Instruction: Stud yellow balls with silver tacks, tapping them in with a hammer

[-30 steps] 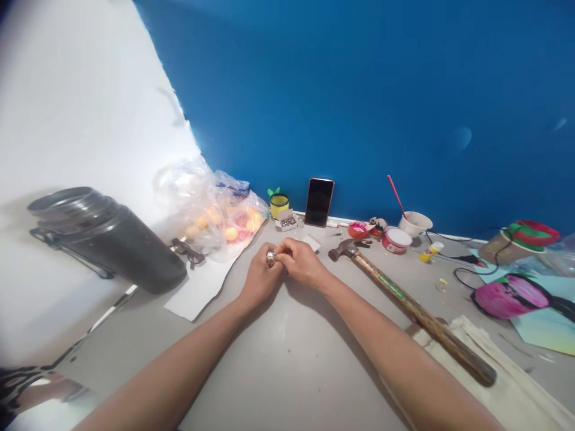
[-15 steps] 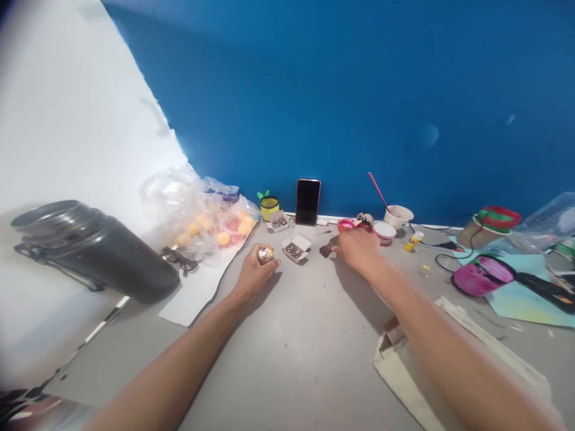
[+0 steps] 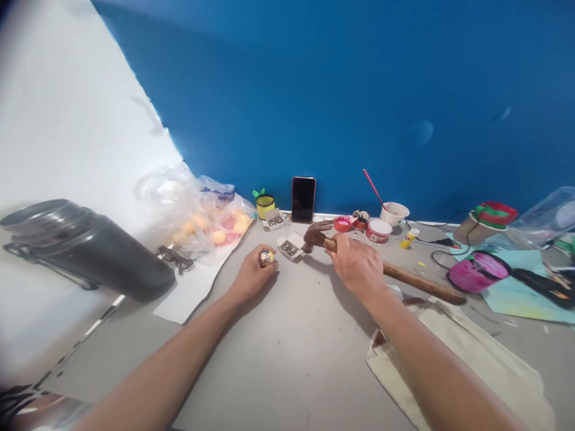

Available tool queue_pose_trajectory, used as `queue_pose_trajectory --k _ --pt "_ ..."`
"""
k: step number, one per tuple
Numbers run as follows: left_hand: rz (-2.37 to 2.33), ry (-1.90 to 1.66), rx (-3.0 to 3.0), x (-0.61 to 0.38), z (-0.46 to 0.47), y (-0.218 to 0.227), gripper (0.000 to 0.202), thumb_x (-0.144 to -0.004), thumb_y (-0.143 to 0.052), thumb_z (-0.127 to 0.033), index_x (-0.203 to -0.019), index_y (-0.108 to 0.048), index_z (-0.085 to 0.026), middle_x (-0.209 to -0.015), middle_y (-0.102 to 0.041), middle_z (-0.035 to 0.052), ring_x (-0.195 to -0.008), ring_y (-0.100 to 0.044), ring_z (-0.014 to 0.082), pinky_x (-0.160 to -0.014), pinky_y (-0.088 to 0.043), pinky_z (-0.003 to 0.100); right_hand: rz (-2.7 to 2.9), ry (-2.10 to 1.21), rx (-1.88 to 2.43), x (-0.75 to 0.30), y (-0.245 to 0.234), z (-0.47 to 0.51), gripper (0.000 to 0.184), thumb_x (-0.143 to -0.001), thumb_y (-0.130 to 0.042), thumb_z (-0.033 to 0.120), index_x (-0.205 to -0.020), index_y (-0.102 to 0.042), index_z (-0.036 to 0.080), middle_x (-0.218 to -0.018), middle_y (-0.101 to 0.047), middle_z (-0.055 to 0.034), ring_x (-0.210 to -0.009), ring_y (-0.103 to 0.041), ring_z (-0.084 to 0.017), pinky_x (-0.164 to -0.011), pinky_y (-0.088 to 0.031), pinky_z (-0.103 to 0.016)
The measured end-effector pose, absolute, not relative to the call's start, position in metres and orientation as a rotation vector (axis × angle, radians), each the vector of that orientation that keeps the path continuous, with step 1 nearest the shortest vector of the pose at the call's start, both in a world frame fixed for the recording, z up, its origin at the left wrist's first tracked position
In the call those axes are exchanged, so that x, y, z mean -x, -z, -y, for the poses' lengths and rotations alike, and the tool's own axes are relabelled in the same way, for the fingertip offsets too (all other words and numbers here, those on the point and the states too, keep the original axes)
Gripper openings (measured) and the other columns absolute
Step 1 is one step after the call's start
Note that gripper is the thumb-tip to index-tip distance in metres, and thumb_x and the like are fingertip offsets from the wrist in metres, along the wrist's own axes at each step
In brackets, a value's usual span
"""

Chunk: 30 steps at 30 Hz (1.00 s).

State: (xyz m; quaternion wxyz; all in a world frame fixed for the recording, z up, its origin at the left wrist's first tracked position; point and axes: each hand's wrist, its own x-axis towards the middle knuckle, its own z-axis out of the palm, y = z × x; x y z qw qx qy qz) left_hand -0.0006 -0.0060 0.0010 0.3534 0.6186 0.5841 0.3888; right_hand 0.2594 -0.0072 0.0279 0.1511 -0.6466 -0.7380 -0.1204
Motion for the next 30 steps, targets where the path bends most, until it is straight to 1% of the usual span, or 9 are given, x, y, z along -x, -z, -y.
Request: queue_pose_trajectory --k 5,8,12,15,18,20,24,27,30 --pt "-1.408 -1.023 -1.636 -0.002 0.011 -0.003 0.014 -0.073 -0.057 -0.016 -0.086 -0.053 -0.019 -0.074 -0.049 -0.0038 -0.068 -0.046 0.0132 -0.065 -0.037 0.027 2.017 0.685 1.183 -0.225 -0.033 0.029 0.02 -0.1 -0.057 0.035 -0.093 -0.064 0.018 -0.071 -0.065 -0.0051 -0.068 -0.056 -0.019 -0.066 -0.033 -0.032" --pt "-1.296 -1.039 -1.586 -0.004 0.012 0.0 0.021 -0.071 -0.058 -0.016 -0.092 -0.056 -0.018 -0.08 -0.055 -0.0008 -0.074 -0.05 0.0151 -0.068 -0.039 0.029 2.046 0.709 1.011 -0.214 -0.034 0.034 0.014 -0.1 -0.059 0.026 -0.089 -0.064 0.018 -0.069 -0.064 -0.0024 -0.066 -0.052 -0.017 -0.065 -0.033 -0.032" --pt "-1.295 -1.019 -1.564 -0.006 0.013 0.003 0.031 -0.07 -0.059 -0.014 -0.101 -0.06 -0.017 -0.082 -0.058 0.0001 -0.074 -0.051 0.0155 -0.067 -0.038 0.029 1.99 0.728 0.963 -0.213 -0.034 0.034 0.017 -0.096 -0.063 0.022 -0.08 -0.06 0.02 -0.064 -0.059 -0.0007 -0.064 -0.049 -0.016 -0.064 -0.031 -0.032" --pt "-1.296 -1.015 -1.549 -0.006 0.013 0.002 0.027 -0.071 -0.059 -0.014 -0.097 -0.059 -0.018 -0.08 -0.057 -0.001 -0.072 -0.05 0.0149 -0.066 -0.038 0.028 1.961 0.743 0.946 -0.214 -0.033 0.033 0.019 -0.094 -0.066 0.019 -0.076 -0.058 0.02 -0.061 -0.055 0.0007 -0.063 -0.046 -0.016 -0.063 -0.031 -0.032" --pt "-1.278 -1.045 -1.529 -0.006 0.015 0.0 0.02 -0.071 -0.058 -0.014 -0.09 -0.057 -0.018 -0.079 -0.055 -0.0013 -0.072 -0.05 0.0148 -0.066 -0.038 0.028 2.03 0.74 0.952 -0.215 -0.034 0.033 0.015 -0.094 -0.065 0.016 -0.08 -0.06 0.02 -0.064 -0.057 0.0005 -0.064 -0.048 -0.016 -0.064 -0.031 -0.031" --pt "-1.296 -1.055 -1.536 -0.006 0.015 -0.002 0.018 -0.07 -0.058 -0.014 -0.087 -0.056 -0.019 -0.076 -0.053 -0.0024 -0.069 -0.047 0.0141 -0.064 -0.036 0.028 1.999 0.748 0.965 -0.216 -0.035 0.033 0.018 -0.094 -0.065 0.016 -0.078 -0.058 0.02 -0.064 -0.058 0.0003 -0.064 -0.048 -0.016 -0.064 -0.031 -0.031" --pt "-1.308 -1.058 -1.55 -0.006 0.016 -0.004 0.019 -0.069 -0.059 -0.013 -0.086 -0.057 -0.019 -0.074 -0.052 -0.0028 -0.068 -0.046 0.014 -0.064 -0.035 0.028 1.892 0.748 0.967 -0.219 -0.037 0.033 0.022 -0.095 -0.066 0.023 -0.075 -0.057 0.021 -0.062 -0.056 -0.0004 -0.064 -0.048 -0.017 -0.063 -0.03 -0.031" --pt "-1.315 -1.072 -1.513 -0.008 0.017 -0.006 0.02 -0.067 -0.057 -0.011 -0.085 -0.056 -0.019 -0.074 -0.053 -0.0027 -0.068 -0.047 0.0141 -0.064 -0.035 0.027 2.001 0.727 0.983 -0.219 -0.036 0.033 0.016 -0.096 -0.064 0.019 -0.081 -0.061 0.02 -0.067 -0.061 -0.0011 -0.066 -0.05 -0.016 -0.064 -0.031 -0.032" --pt "-1.349 -1.075 -1.495 -0.009 0.018 -0.01 0.019 -0.065 -0.057 -0.01 -0.082 -0.054 -0.019 -0.07 -0.051 -0.0042 -0.064 -0.045 0.0131 -0.062 -0.034 0.027 2.003 0.742 1.018 -0.22 -0.035 0.032 0.016 -0.096 -0.063 0.018 -0.081 -0.061 0.02 -0.068 -0.061 -0.001 -0.066 -0.05 -0.016 -0.064 -0.031 -0.032"
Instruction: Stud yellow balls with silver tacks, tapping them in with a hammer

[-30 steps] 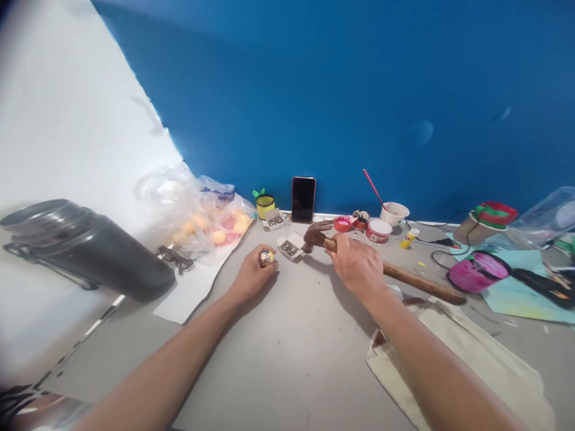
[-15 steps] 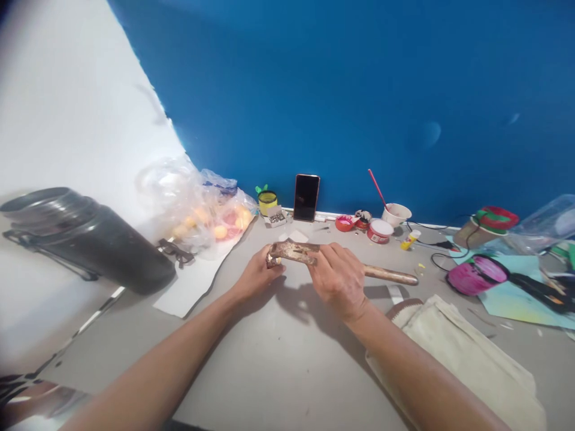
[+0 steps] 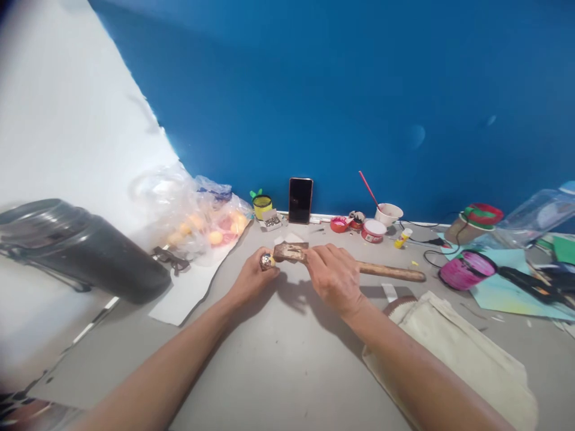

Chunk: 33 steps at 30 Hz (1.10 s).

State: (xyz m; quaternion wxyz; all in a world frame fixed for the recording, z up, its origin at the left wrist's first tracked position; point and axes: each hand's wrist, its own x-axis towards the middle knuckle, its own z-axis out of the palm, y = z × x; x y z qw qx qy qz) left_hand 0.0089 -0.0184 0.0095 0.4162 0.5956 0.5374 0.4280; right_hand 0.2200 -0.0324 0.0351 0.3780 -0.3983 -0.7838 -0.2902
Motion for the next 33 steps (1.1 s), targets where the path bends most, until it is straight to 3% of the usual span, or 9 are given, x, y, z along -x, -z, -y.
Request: queue_pose_trajectory --k 4,9,17,24,29,33 --pt "-1.389 -1.042 -1.52 -0.011 0.02 -0.014 0.017 -0.065 -0.058 -0.011 -0.078 -0.052 -0.02 -0.068 -0.05 -0.0043 -0.064 -0.045 0.0131 -0.062 -0.033 0.027 1.906 0.759 1.008 -0.221 -0.036 0.033 0.022 -0.096 -0.064 0.023 -0.075 -0.058 0.021 -0.063 -0.057 -0.0003 -0.064 -0.046 -0.016 -0.063 -0.03 -0.031" --pt "-1.367 -1.021 -1.508 -0.012 0.019 -0.013 0.021 -0.063 -0.057 -0.01 -0.082 -0.055 -0.019 -0.069 -0.052 -0.0035 -0.066 -0.046 0.0137 -0.062 -0.036 0.027 2.024 0.761 0.989 -0.22 -0.034 0.032 0.021 -0.095 -0.061 0.014 -0.076 -0.057 0.021 -0.064 -0.055 0.0006 -0.064 -0.045 -0.016 -0.063 -0.029 -0.032" --pt "-1.349 -0.988 -1.442 -0.011 0.018 -0.005 0.022 -0.062 -0.058 -0.011 -0.084 -0.057 -0.018 -0.068 -0.054 -0.0027 -0.064 -0.048 0.0135 -0.06 -0.036 0.027 2.002 0.733 0.937 -0.219 -0.032 0.032 0.024 -0.095 -0.061 0.015 -0.073 -0.055 0.021 -0.062 -0.052 0.0008 -0.064 -0.043 -0.016 -0.063 -0.029 -0.031" --pt "-1.419 -1.032 -1.467 -0.012 0.019 -0.007 0.017 -0.059 -0.059 -0.008 -0.07 -0.052 -0.02 -0.063 -0.05 -0.0034 -0.062 -0.045 0.0138 -0.059 -0.032 0.027 1.905 0.75 1.005 -0.227 -0.036 0.032 0.027 -0.095 -0.062 0.019 -0.069 -0.054 0.021 -0.061 -0.05 0.0006 -0.063 -0.044 -0.016 -0.063 -0.029 -0.032" --pt "-1.376 -1.0 -1.409 -0.013 0.021 -0.007 0.018 -0.058 -0.059 -0.007 -0.071 -0.055 -0.019 -0.065 -0.057 -0.0009 -0.064 -0.049 0.0153 -0.059 -0.034 0.027 2.023 0.711 0.943 -0.22 -0.031 0.035 0.022 -0.095 -0.06 0.014 -0.074 -0.058 0.021 -0.063 -0.054 -0.0001 -0.065 -0.046 -0.017 -0.064 -0.031 -0.031" --pt "-1.338 -0.995 -1.335 -0.011 0.021 -0.007 0.018 -0.062 -0.061 -0.011 -0.077 -0.054 -0.019 -0.062 -0.051 -0.0038 -0.057 -0.046 0.012 -0.056 -0.034 0.026 2.021 0.694 0.999 -0.219 -0.033 0.036 0.02 -0.095 -0.062 0.018 -0.076 -0.061 0.02 -0.068 -0.058 -0.0019 -0.067 -0.048 -0.017 -0.064 -0.032 -0.031"
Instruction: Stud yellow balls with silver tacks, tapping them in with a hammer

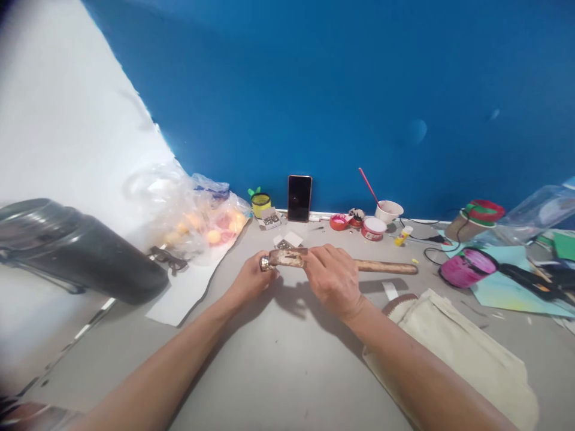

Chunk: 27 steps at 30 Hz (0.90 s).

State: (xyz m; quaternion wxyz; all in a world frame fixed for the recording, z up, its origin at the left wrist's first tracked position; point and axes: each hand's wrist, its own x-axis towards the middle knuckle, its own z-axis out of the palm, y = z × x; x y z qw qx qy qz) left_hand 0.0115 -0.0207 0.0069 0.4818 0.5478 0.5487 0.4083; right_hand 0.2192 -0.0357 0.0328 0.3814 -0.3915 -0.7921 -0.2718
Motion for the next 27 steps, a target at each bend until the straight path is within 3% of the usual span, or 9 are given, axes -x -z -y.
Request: queue_pose_trajectory --k 3,6,9,12,16,21,27 --pt "-1.236 -0.989 -1.286 -0.011 0.021 -0.009 0.024 -0.065 -0.063 -0.013 -0.087 -0.056 -0.02 -0.062 -0.049 -0.0062 -0.053 -0.044 0.0096 -0.055 -0.034 0.025 1.985 0.625 1.172 -0.229 -0.033 0.03 0.01 -0.095 -0.064 0.026 -0.09 -0.067 0.018 -0.085 -0.066 -0.0067 -0.08 -0.056 -0.02 -0.067 -0.037 -0.03" --pt "-1.107 -0.969 -1.201 -0.012 0.022 -0.012 0.032 -0.067 -0.063 -0.013 -0.099 -0.058 -0.02 -0.062 -0.05 -0.0071 -0.05 -0.043 0.008 -0.053 -0.032 0.024 1.977 0.437 1.431 -0.243 -0.026 0.019 0.023 -0.094 -0.064 0.031 -0.114 -0.067 0.019 -0.102 -0.07 -0.0096 -0.095 -0.061 -0.024 -0.071 -0.042 -0.031" --pt "-1.044 -0.996 -1.092 -0.014 0.021 -0.014 0.038 -0.067 -0.065 -0.012 -0.103 -0.059 -0.018 -0.074 -0.059 -0.0029 -0.051 -0.046 0.0068 -0.054 -0.035 0.024 1.934 0.168 1.725 -0.258 -0.018 0.006 0.033 -0.093 -0.062 0.035 -0.123 -0.063 0.023 -0.111 -0.072 -0.0087 -0.101 -0.064 -0.027 -0.07 -0.042 -0.032" --pt "-0.974 -1.027 -0.94 -0.013 0.021 -0.016 0.044 -0.066 -0.071 -0.01 -0.108 -0.059 -0.018 -0.095 -0.068 0.0053 -0.057 -0.053 0.0078 -0.058 -0.041 0.026 1.923 -0.034 1.963 -0.27 -0.015 -0.004 0.03 -0.095 -0.057 0.04 -0.119 -0.065 0.026 -0.104 -0.074 -0.007 -0.093 -0.067 -0.027 -0.066 -0.041 -0.032" --pt "-0.786 -0.97 -0.734 -0.008 0.019 -0.02 0.033 -0.069 -0.072 -0.012 -0.101 -0.064 -0.012 -0.1 -0.07 0.0133 -0.066 -0.059 0.0121 -0.059 -0.043 0.026 1.947 -0.1 2.131 -0.277 -0.015 -0.011 0.026 -0.096 -0.053 0.04 -0.11 -0.067 0.024 -0.1 -0.073 -0.0089 -0.092 -0.068 -0.027 -0.067 -0.041 -0.032" --pt "-0.676 -0.914 -0.596 -0.004 0.018 -0.022 0.026 -0.073 -0.069 -0.015 -0.099 -0.072 -0.009 -0.088 -0.066 0.0114 -0.068 -0.056 0.0134 -0.059 -0.043 0.027 1.985 -0.054 2.164 -0.278 -0.008 -0.016 0.027 -0.097 -0.051 0.038 -0.113 -0.067 0.022 -0.106 -0.072 -0.0114 -0.102 -0.066 -0.029 -0.071 -0.043 -0.033" --pt "-0.646 -0.876 -0.525 -0.004 0.016 -0.022 0.029 -0.078 -0.064 -0.022 -0.104 -0.07 -0.008 -0.083 -0.066 0.011 -0.061 -0.052 0.0123 -0.058 -0.042 0.027 2.083 0.035 2.118 -0.28 0.001 -0.019 0.032 -0.1 -0.047 0.038 -0.107 -0.071 0.018 -0.106 -0.07 -0.0142 -0.105 -0.062 -0.03 -0.074 -0.043 -0.034"
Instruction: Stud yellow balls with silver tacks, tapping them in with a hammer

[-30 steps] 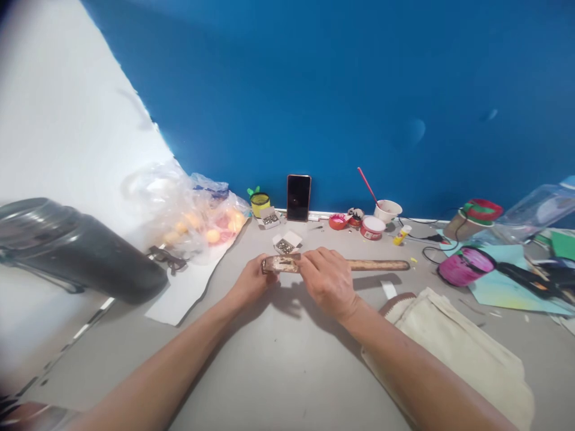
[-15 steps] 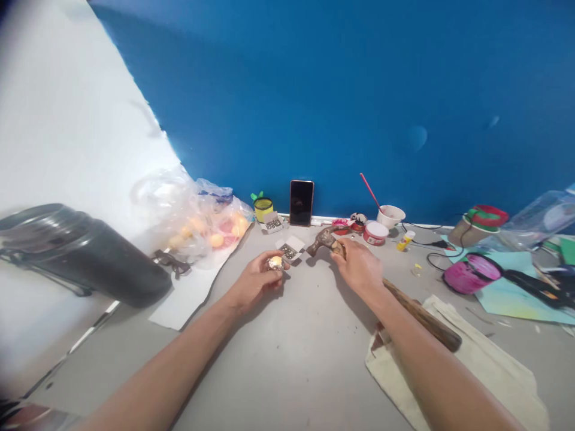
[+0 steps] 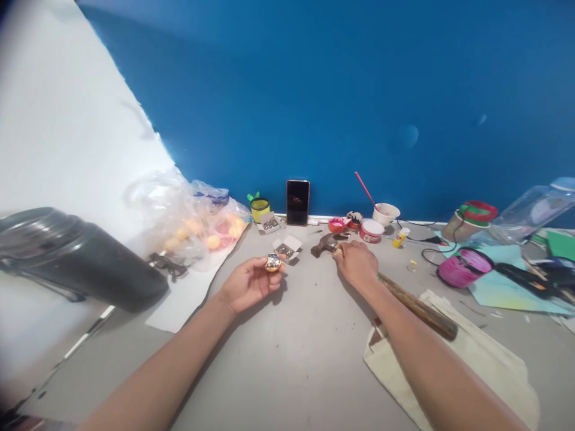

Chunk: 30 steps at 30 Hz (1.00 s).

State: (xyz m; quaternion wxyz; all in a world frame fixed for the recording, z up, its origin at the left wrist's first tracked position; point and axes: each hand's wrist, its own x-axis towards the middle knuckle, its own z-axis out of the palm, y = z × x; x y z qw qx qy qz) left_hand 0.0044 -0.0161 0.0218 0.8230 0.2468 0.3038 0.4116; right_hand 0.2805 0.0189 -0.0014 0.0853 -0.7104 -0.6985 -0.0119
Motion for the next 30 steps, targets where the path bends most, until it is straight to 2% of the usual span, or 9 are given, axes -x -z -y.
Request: queue_pose_trajectory --k 5,8,11,15,20,30 --pt "-0.728 -1.008 -0.521 -0.003 0.011 -0.018 0.022 -0.077 -0.064 -0.021 -0.096 -0.066 -0.011 -0.082 -0.067 0.0078 -0.057 -0.052 0.0106 -0.055 -0.041 0.025 2.086 0.189 2.04 -0.274 -0.003 -0.015 0.029 -0.098 -0.053 0.035 -0.11 -0.072 0.017 -0.11 -0.068 -0.0156 -0.106 -0.06 -0.03 -0.08 -0.044 -0.035" --pt "-0.835 -1.168 -0.484 0.002 0.003 -0.012 0.016 -0.075 -0.065 -0.024 -0.086 -0.059 -0.014 -0.076 -0.064 0.0033 -0.051 -0.048 0.0079 -0.05 -0.038 0.022 2.169 0.155 1.817 -0.257 -0.016 -0.017 0.024 -0.098 -0.055 0.032 -0.109 -0.073 0.02 -0.11 -0.07 -0.011 -0.106 -0.06 -0.026 -0.084 -0.043 -0.033" --pt "-0.883 -1.239 -0.462 0.008 -0.004 -0.006 0.02 -0.075 -0.068 -0.029 -0.081 -0.054 -0.016 -0.073 -0.061 0.0005 -0.048 -0.045 0.0064 -0.047 -0.034 0.021 2.379 0.02 1.608 -0.228 -0.032 -0.025 0.025 -0.101 -0.051 0.03 -0.099 -0.076 0.022 -0.104 -0.073 -0.0069 -0.101 -0.062 -0.021 -0.082 -0.043 -0.029" --pt "-0.894 -1.223 -0.505 0.011 -0.007 -0.001 0.025 -0.073 -0.071 -0.033 -0.076 -0.051 -0.018 -0.071 -0.059 -0.0008 -0.047 -0.043 0.0055 -0.047 -0.035 0.021 2.644 0.043 1.499 -0.187 -0.05 -0.04 0.021 -0.098 -0.055 0.024 -0.096 -0.076 0.023 -0.105 -0.074 -0.0079 -0.106 -0.063 -0.022 -0.077 -0.043 -0.027" --pt "-0.881 -1.201 -0.485 0.012 -0.006 -0.002 0.024 -0.074 -0.071 -0.033 -0.078 -0.054 -0.017 -0.071 -0.059 -0.0008 -0.047 -0.043 0.005 -0.046 -0.034 0.02 2.849 0.115 1.509 -0.161 -0.055 -0.057 0.022 -0.09 -0.058 0.011 -0.101 -0.077 0.016 -0.109 -0.074 -0.0159 -0.109 -0.064 -0.027 -0.079 -0.046 -0.03" --pt "-0.824 -1.187 -0.468 0.01 -0.003 -0.007 0.017 -0.082 -0.062 -0.031 -0.089 -0.058 -0.016 -0.074 -0.06 0.0009 -0.048 -0.045 0.0076 -0.046 -0.035 0.021 2.837 0.196 1.496 -0.156 -0.038 -0.058 0.025 -0.093 -0.054 0.017 -0.105 -0.076 0.014 -0.109 -0.073 -0.0178 -0.107 -0.065 -0.028 -0.081 -0.048 -0.032"
